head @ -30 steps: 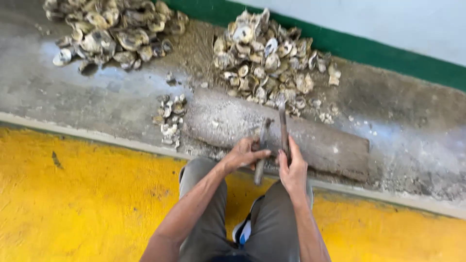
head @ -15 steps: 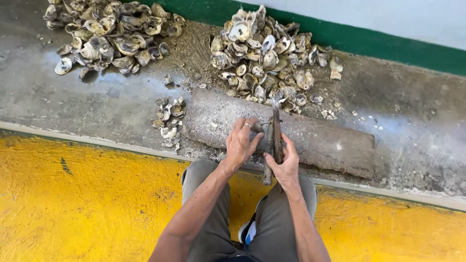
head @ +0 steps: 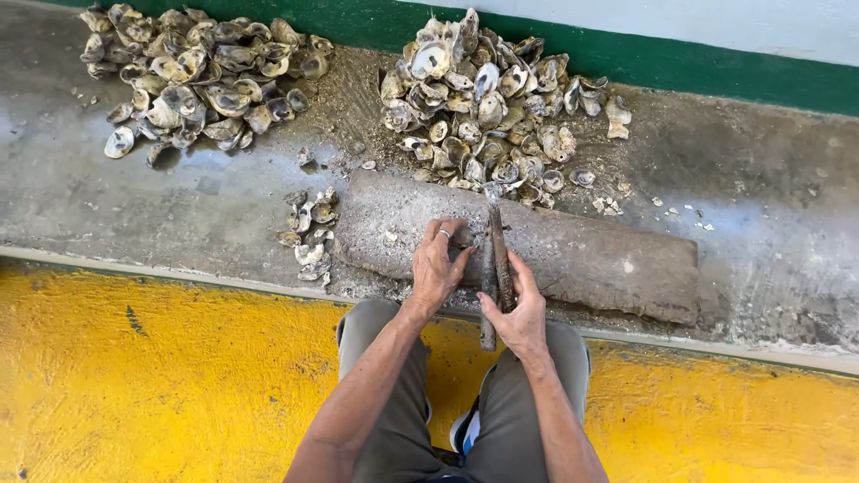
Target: Breaking open oyster shells using two metal rods as tools.
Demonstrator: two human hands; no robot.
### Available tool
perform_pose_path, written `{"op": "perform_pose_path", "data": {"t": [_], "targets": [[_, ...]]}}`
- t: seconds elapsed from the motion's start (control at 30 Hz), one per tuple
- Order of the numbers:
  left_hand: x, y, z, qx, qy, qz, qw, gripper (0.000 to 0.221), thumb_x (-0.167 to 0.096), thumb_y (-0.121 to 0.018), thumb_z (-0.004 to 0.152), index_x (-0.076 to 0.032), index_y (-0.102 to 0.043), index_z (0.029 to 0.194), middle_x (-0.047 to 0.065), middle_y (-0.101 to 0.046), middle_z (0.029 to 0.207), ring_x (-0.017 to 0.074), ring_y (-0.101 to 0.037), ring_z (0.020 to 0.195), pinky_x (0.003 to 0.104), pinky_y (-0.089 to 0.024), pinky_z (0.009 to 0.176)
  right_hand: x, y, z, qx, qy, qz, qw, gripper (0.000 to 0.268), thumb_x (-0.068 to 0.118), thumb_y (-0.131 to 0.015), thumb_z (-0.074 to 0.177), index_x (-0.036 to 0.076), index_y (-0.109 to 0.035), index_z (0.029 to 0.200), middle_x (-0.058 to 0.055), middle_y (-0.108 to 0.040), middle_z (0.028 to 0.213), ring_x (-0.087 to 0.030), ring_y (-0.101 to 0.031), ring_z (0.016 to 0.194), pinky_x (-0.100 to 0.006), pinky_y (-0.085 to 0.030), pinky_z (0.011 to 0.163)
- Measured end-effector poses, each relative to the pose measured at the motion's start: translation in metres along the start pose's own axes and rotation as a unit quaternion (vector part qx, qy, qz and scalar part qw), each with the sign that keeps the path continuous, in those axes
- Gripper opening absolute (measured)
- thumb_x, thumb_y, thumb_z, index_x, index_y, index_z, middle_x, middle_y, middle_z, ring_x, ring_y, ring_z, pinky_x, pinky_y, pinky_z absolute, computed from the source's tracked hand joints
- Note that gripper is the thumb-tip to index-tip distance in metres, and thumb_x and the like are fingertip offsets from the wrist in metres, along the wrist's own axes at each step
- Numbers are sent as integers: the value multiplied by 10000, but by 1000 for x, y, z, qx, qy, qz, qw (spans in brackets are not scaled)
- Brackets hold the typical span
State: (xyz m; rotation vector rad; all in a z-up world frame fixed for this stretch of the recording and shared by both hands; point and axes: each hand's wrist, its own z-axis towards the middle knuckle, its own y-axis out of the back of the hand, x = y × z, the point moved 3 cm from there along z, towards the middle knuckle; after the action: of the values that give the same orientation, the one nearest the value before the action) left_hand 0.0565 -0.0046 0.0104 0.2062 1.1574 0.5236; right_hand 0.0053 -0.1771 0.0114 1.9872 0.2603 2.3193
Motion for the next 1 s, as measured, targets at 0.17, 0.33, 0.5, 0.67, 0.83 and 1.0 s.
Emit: {"op": "perform_pose_path", "data": {"t": [0.17,0.33,0.5,0.67,0.83,1.0], "targets": [[-11,4,2,8,-1,23,1000,626,-102,-826,789,-76,-559,1355,147,-623,1166,362,-660,1036,440,-544,871,-2,3,-1,-17,1,-12,1000,815,13,-789,814,-7,-385,1522,-157,-693,1231,-169,-687,1083,-294,-562,933],[-1,0,2,3,-19,48,999,622,-91,-839,760,-57,-574,1322,156,-630,1174,357,-672,999,444,-547,852,6,2,-4,-26,28,-25,999,806,3,-787,810,-10,-390,1511,-155,-689,1231,-167,-688,1084,-293,-564,926],[4,3,3,-8,41,15,999,606,-104,-863,756,-38,-577,1286,164,-620,1145,325,-685,933,430,-563,817,-1,6,-2,-61,23,-10,998,788,-16,-755,817,4,-393,1517,-133,-701,1162,-145,-695,1013,-274,-584,874],[4,5,4,-11,8,-4,1000,582,-81,-857,769,-31,-581,1278,170,-610,1160,333,-677,964,419,-561,826,-19,7,5,-72,-27,9,997,761,-25,-742,828,3,-394,1505,-112,-716,1116,-137,-697,982,-269,-575,849],[2,11,1,-6,-13,-38,999,605,-82,-875,744,-40,-585,1273,140,-634,1179,290,-687,992,383,-570,866,-26,7,6,-67,-61,59,994,745,-31,-727,846,3,-400,1514,-116,-707,1071,-138,-685,929,-277,-574,812],[-3,13,2,26,21,-115,993,585,-86,-885,736,-54,-614,1254,108,-674,1141,225,-698,945,337,-577,854,-28,7,6,-68,-42,11,997,757,-33,-735,837,8,-387,1508,-102,-706,1075,-126,-684,937,-271,-573,812]]}}
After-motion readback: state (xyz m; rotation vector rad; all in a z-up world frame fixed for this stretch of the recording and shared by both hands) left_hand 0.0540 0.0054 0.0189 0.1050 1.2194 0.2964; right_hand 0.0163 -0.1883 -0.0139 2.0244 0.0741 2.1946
